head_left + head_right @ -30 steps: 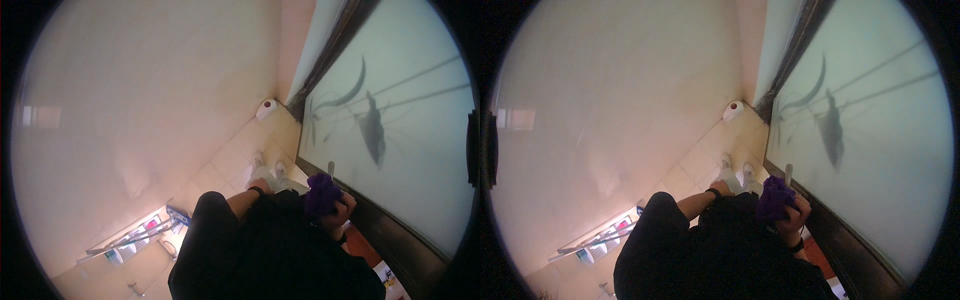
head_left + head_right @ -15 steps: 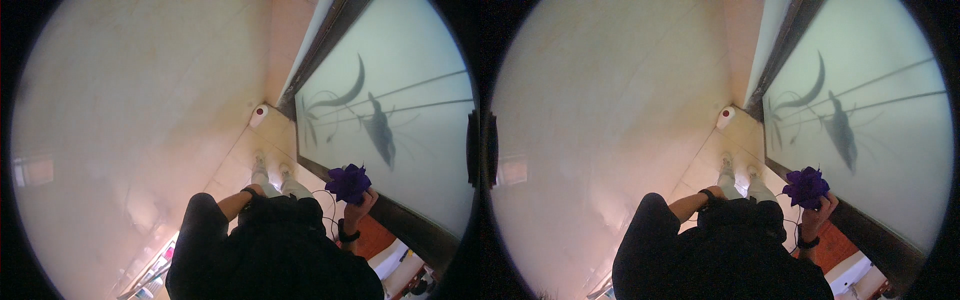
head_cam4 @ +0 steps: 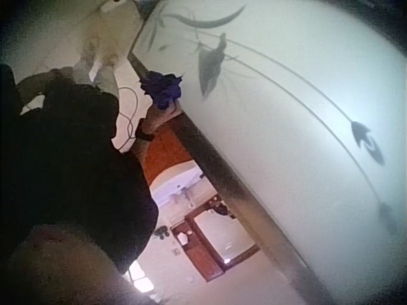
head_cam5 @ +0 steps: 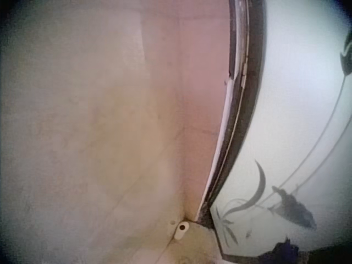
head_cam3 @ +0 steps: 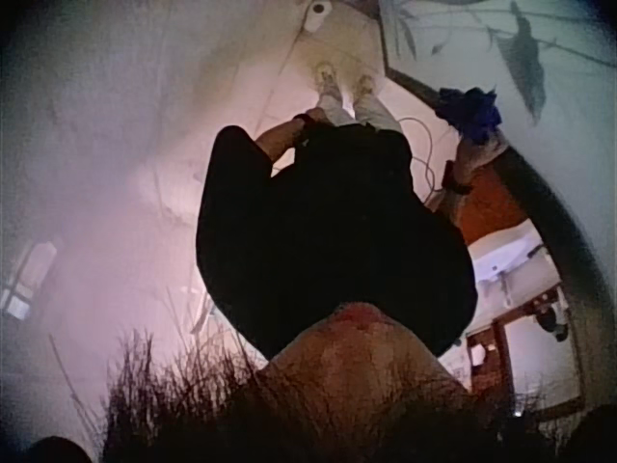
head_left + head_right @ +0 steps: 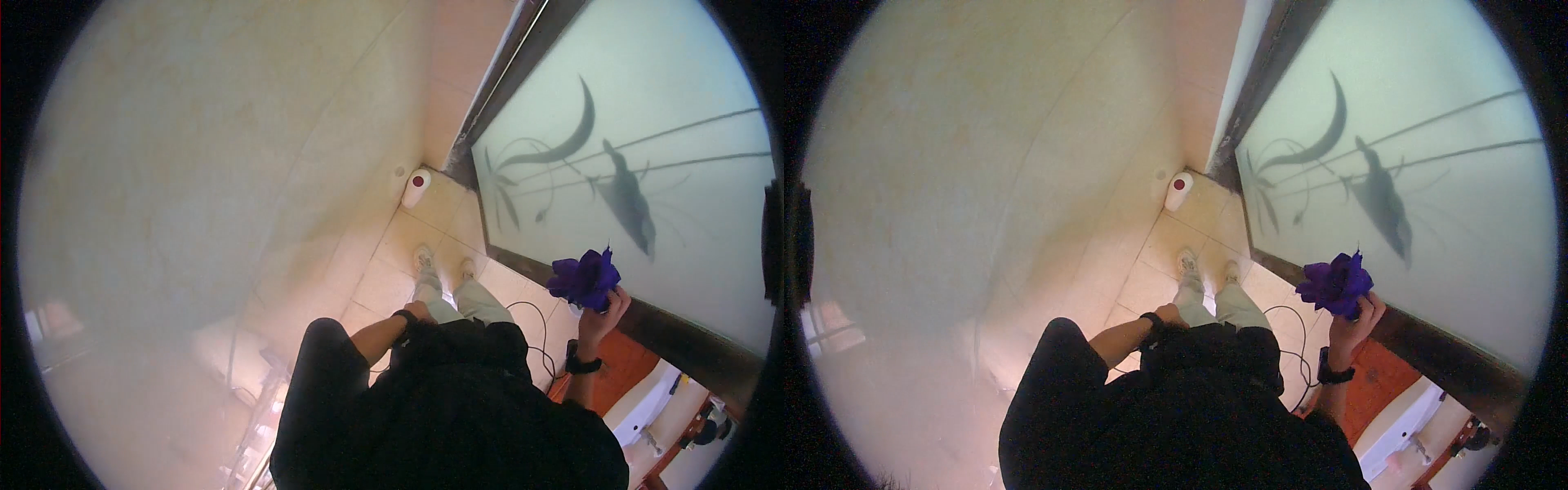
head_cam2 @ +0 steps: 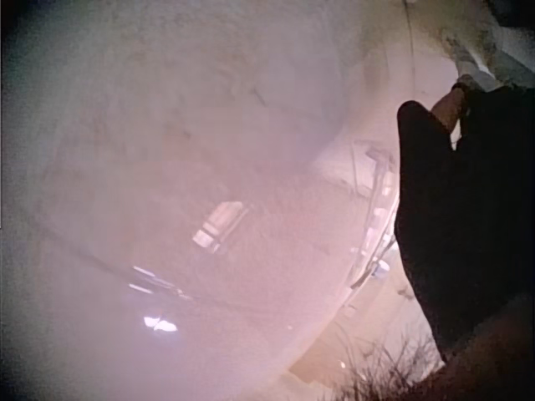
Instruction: The person wipes the top of the toilet tank and the seat lid using a cloth, then wipes a shower pipe and the wall, and finishes by cleaning the edges and handle of a bathroom door and its frame.
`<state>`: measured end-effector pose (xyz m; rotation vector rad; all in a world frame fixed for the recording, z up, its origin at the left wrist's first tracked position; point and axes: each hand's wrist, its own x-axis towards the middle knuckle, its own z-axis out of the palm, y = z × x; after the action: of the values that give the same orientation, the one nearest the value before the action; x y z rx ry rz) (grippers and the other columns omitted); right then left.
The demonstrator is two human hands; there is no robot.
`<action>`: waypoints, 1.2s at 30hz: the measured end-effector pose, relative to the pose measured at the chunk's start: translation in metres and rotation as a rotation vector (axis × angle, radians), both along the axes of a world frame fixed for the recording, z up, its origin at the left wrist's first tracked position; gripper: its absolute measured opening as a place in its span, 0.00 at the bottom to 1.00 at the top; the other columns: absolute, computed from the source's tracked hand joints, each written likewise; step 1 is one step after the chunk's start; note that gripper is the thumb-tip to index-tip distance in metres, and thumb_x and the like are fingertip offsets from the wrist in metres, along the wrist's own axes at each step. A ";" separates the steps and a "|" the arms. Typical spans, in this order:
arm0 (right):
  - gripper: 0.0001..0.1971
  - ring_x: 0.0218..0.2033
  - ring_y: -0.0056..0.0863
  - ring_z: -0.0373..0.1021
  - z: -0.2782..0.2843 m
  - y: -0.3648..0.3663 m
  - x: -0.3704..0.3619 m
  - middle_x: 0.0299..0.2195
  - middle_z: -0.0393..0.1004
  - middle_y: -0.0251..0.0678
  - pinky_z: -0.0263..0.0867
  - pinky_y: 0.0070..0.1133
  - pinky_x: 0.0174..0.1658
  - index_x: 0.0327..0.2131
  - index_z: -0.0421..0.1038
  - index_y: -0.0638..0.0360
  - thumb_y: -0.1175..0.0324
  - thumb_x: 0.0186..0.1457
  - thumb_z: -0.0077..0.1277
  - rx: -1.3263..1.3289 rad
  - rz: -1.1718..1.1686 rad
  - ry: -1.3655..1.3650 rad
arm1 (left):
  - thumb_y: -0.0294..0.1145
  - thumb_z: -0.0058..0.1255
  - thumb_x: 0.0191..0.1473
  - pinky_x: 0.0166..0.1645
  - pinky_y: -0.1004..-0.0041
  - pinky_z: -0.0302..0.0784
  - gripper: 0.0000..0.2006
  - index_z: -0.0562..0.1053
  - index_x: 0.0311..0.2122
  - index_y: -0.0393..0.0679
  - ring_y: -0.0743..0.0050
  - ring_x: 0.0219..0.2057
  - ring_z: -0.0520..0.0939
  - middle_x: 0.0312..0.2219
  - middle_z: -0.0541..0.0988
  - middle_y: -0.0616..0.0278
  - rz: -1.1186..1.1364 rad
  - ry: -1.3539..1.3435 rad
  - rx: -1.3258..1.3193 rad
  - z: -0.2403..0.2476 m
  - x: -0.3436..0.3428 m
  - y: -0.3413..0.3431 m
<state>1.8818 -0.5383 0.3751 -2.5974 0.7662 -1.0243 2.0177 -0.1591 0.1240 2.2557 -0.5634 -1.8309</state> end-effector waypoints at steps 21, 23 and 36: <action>0.22 0.49 0.45 0.65 -0.012 0.039 0.032 0.46 0.66 0.44 0.64 0.33 0.52 0.42 0.69 0.61 0.85 0.38 0.55 0.053 -0.270 -0.157 | 0.39 0.59 0.49 0.50 0.63 0.75 0.30 0.66 0.57 0.45 0.57 0.47 0.77 0.47 0.74 0.53 0.049 -0.347 -1.101 0.109 0.102 -0.137; 0.24 0.49 0.45 0.65 -0.017 0.040 0.040 0.46 0.66 0.44 0.64 0.34 0.52 0.43 0.69 0.60 0.86 0.37 0.54 -0.018 -0.344 -0.223 | 0.32 0.60 0.48 0.49 0.66 0.75 0.33 0.62 0.61 0.46 0.59 0.47 0.77 0.49 0.71 0.53 0.073 -0.211 -1.220 0.184 0.096 -0.180; 0.24 0.51 0.47 0.64 -0.010 0.072 0.007 0.51 0.64 0.48 0.63 0.34 0.52 0.49 0.71 0.62 0.81 0.43 0.51 -0.269 -0.433 -0.388 | 0.14 0.56 0.40 0.47 0.66 0.77 0.32 0.71 0.55 0.50 0.55 0.47 0.77 0.48 0.68 0.54 -0.034 -0.367 -1.801 0.234 0.008 -0.281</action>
<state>1.8885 -0.4662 0.3647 -2.3587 1.1781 -1.8013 2.0253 -0.4397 0.3575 1.1196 -1.4344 -0.2463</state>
